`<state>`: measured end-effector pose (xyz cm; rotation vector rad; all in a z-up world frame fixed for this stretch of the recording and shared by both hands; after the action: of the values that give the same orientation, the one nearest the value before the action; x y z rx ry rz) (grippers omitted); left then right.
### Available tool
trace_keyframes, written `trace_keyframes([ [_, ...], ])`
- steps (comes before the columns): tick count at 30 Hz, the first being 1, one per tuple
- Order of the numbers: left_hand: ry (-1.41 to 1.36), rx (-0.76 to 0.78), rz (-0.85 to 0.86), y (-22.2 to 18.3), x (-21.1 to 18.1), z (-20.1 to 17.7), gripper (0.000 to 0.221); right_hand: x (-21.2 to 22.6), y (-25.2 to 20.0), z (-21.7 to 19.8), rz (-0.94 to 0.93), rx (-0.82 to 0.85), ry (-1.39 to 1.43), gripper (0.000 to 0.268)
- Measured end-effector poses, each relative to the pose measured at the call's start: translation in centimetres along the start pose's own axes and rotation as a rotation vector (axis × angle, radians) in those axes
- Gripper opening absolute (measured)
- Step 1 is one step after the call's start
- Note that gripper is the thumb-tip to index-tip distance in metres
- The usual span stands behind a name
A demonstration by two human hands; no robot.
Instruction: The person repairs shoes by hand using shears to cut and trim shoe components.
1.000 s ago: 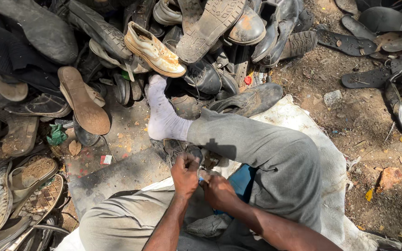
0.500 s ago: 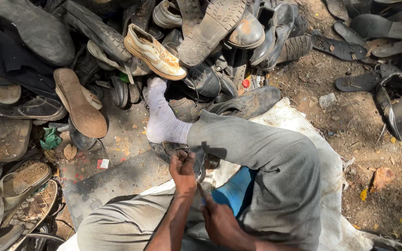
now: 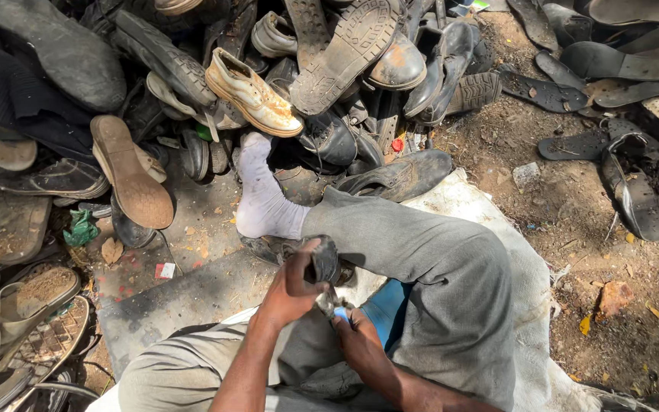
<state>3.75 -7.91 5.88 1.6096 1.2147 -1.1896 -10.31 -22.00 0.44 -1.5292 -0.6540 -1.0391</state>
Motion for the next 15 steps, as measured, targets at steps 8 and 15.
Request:
trace_keyframes([
  [8,0.479,0.059,0.256,0.0,3.1,1.3,0.071,0.2,3.8,1.2,-0.114,0.072,-0.363,0.033],
  [15,0.345,-0.161,0.222,-0.5,3.8,1.9,0.064,-3.0,4.2,3.1,-0.107,0.206,-0.336,0.055],
])
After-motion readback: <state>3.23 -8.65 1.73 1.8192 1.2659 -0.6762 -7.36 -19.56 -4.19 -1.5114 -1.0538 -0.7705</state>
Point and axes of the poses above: each hand's wrist, its own y-axis towards the middle knuckle, its own z-axis out of the palm, x = y × z, the point moved 4 cm from there along y, towards the middle knuckle, and after that the axes turned 6 degrees about -x, right-handed, at the moved point
